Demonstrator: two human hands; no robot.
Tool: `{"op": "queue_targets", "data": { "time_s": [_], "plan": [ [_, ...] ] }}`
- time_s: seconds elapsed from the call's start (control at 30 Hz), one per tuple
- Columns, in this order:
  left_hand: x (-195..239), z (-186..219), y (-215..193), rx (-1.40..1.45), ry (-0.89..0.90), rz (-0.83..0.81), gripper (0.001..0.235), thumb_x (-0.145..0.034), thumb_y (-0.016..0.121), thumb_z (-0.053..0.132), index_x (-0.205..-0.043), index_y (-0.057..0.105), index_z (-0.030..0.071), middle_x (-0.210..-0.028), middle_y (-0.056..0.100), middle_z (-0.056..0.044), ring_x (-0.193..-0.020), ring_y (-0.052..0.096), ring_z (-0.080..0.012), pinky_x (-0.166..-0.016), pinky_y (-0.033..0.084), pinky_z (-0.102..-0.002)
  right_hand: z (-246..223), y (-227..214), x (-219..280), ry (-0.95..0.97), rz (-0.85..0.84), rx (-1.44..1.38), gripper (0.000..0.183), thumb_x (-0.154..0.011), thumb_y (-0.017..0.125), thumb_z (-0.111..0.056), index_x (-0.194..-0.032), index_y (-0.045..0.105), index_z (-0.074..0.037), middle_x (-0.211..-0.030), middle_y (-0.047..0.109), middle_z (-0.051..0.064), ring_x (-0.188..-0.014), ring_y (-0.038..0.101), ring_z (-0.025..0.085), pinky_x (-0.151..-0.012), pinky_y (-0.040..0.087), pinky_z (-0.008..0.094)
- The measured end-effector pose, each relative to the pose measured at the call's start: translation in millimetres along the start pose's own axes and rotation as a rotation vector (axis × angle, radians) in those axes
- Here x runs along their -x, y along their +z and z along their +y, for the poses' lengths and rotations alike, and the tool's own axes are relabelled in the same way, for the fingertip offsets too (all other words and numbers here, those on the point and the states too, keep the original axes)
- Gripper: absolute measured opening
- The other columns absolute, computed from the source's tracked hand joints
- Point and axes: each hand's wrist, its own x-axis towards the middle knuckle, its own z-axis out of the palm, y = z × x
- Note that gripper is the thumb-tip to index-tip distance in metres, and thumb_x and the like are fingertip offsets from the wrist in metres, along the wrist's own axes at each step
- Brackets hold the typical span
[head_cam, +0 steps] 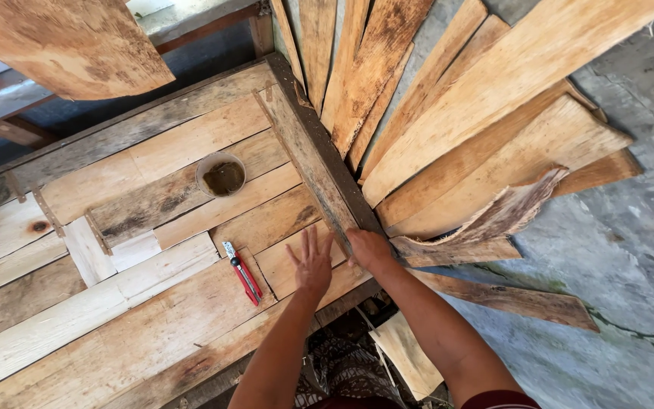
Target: The person fits thin wooden strips into the gaps between planks of a wooden structure, pressing them into the seams by hand and trimming them with a utility knife. They work along the seam, seating each strip and cutting off excess pieces.
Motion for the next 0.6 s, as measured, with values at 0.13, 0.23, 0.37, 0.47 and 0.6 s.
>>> {"op": "queue_targets", "data": {
  "time_s": [0.13, 0.23, 0.37, 0.47, 0.6],
  "plan": [
    [17, 21, 3, -0.105, -0.007, 0.087, 0.062, -0.092, 0.057, 0.01, -0.151, 0.041, 0.02, -0.161, 0.033, -0.016, -0.154, 0.027, -0.0347, -0.12, 0.023, -0.064, 2, -3, 8, -0.033, -0.003, 0.006, 0.059, -0.068, 0.094, -0.024, -0.107, 0.056, -0.001, -0.105, 0.069, 0.018, -0.102, 0.069, 0.039, -0.084, 0.055, 0.051],
    [32, 35, 7, 0.285, -0.058, 0.001, 0.023, -0.108, 0.05, 0.024, -0.127, 0.06, 0.013, -0.119, 0.071, -0.012, -0.113, 0.069, -0.0257, -0.1, 0.054, -0.044, 14, 10, 1, -0.095, 0.099, -0.048, 0.057, -0.066, 0.094, -0.022, -0.105, 0.057, -0.003, -0.101, 0.071, 0.018, -0.102, 0.068, 0.041, -0.085, 0.054, 0.052],
    [51, 53, 23, 0.856, -0.198, 0.049, 0.031, -0.105, 0.053, 0.032, -0.12, 0.067, 0.008, -0.083, 0.074, -0.013, -0.069, 0.07, -0.0245, -0.063, 0.055, -0.041, 21, 18, -3, -0.122, 0.121, -0.022, 0.051, -0.071, 0.091, -0.02, -0.106, 0.057, -0.003, -0.101, 0.071, 0.019, -0.1, 0.069, 0.041, -0.084, 0.055, 0.052],
    [53, 61, 49, 1.234, -0.201, -0.071, 0.038, -0.103, 0.05, 0.035, -0.125, 0.066, 0.009, -0.078, 0.072, -0.011, -0.06, 0.068, -0.0212, -0.058, 0.055, -0.037, 16, 11, 0, -0.107, 0.104, -0.049, 0.058, -0.067, 0.093, -0.019, -0.109, 0.057, -0.003, -0.103, 0.071, 0.018, -0.101, 0.069, 0.041, -0.084, 0.055, 0.051],
    [50, 65, 82, 1.53, -0.254, -0.172, 0.046, -0.107, 0.046, 0.043, -0.123, 0.07, 0.007, -0.091, 0.073, 0.001, -0.073, 0.07, -0.0123, -0.067, 0.054, -0.027, 19, 18, -4, -0.094, 0.077, -0.022, 0.063, -0.066, 0.094, -0.022, -0.112, 0.057, -0.003, -0.109, 0.071, 0.016, -0.103, 0.069, 0.039, -0.084, 0.055, 0.05]
  ]
}}
